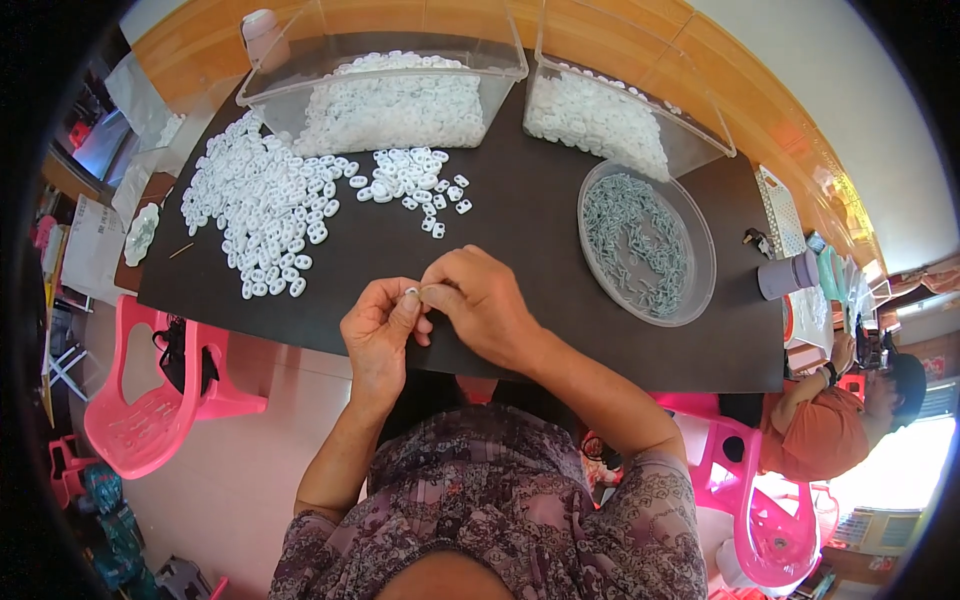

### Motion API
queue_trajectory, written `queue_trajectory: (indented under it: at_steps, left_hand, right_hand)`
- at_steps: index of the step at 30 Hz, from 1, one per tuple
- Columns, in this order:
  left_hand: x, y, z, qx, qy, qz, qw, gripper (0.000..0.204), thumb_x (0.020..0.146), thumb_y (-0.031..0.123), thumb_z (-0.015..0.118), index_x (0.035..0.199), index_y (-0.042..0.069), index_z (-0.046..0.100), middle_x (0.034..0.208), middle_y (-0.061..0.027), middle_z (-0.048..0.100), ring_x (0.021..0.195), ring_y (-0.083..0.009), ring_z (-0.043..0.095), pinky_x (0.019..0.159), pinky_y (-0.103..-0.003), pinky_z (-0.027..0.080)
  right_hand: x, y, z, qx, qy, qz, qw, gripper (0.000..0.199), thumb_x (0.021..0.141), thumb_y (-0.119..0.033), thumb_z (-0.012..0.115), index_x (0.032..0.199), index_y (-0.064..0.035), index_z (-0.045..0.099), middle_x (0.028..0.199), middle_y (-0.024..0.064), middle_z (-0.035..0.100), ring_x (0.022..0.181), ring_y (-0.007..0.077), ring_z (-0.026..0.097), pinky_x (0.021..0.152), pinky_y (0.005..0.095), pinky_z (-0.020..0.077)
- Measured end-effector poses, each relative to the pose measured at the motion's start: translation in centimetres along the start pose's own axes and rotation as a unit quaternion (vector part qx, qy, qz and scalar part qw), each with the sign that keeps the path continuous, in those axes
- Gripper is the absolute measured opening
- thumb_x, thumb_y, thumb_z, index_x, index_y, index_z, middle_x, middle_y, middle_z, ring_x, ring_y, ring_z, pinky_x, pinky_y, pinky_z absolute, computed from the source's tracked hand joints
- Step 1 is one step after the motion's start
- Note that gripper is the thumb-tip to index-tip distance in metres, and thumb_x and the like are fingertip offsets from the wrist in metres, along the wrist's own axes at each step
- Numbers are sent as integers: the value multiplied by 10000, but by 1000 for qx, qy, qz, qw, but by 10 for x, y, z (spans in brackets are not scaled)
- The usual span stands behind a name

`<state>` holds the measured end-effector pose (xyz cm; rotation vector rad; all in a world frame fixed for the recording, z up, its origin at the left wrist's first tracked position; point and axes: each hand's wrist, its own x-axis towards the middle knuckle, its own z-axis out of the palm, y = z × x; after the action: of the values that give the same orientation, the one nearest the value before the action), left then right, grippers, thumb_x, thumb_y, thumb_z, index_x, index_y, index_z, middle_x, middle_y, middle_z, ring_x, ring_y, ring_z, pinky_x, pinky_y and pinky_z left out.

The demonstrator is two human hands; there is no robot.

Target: The recorder is manually inserting small grey components into white plastic circular pieces at an assembly workbench.

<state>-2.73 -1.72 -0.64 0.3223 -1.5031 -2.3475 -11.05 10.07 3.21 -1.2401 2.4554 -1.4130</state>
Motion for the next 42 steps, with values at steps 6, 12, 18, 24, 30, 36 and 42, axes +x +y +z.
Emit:
queue_trajectory:
  at_steps: [6, 12, 18, 24, 30, 36, 42]
  left_hand:
    - [3, 0, -2, -32, 8, 23, 999, 129, 889, 90, 555, 943, -27, 559, 793, -73, 590, 607, -98, 532, 534, -215, 452]
    - [1, -1, 0, -53, 14, 29, 998, 134, 886, 93, 565, 946, -27, 560, 797, -75, 592, 612, -101, 537, 543, -215, 452]
    - [2, -3, -4, -66, 8, 32, 997, 132, 879, 79, 573, 952, -30, 563, 803, -79, 595, 616, -105, 539, 548, -218, 452]
    - [1, -2, -4, -74, 5, 36, 997, 137, 878, 80, 575, 950, -35, 566, 811, -89, 601, 620, -107, 543, 549, -221, 454]
    - [1, -1, -4, -76, 10, 31, 997, 143, 876, 86, 579, 951, -36, 566, 807, -90, 602, 623, -110, 546, 551, -222, 455]
    - [2, -1, -5, -75, 12, 38, 996, 148, 876, 90, 579, 956, -35, 567, 810, -92, 606, 624, -110, 548, 554, -220, 457]
    - [1, -2, -5, -90, 12, 37, 995, 143, 872, 82, 583, 953, -35, 569, 812, -92, 607, 623, -112, 549, 556, -221, 458]
  right_hand:
    - [49, 44, -35, -43, 87, 79, 992, 105, 782, -82, 609, 847, -4, 637, 774, 66, 635, 785, 150, 597, 687, 260, 452]
    - [91, 78, -21, -230, 110, -32, 967, 124, 711, -92, 631, 828, -59, 654, 761, 112, 615, 758, 284, 574, 692, 362, 454]
    - [101, 76, -9, -317, 63, -74, 943, 117, 680, -91, 641, 796, -78, 648, 715, 92, 586, 750, 270, 549, 661, 382, 442]
    - [90, 79, -23, -282, 51, -60, 956, 93, 689, -98, 643, 779, -78, 649, 698, 90, 572, 728, 272, 541, 642, 384, 434]
    - [86, 80, -14, -306, 34, -80, 948, 82, 683, -96, 645, 763, -81, 650, 685, 88, 555, 720, 273, 533, 637, 383, 426]
    - [85, 78, -16, -305, 24, -77, 949, 91, 664, -85, 648, 755, -88, 643, 669, 82, 542, 719, 268, 531, 634, 375, 422]
    - [85, 76, -18, -288, -9, -71, 955, 86, 680, -84, 638, 766, -84, 646, 649, 80, 543, 702, 263, 525, 633, 362, 418]
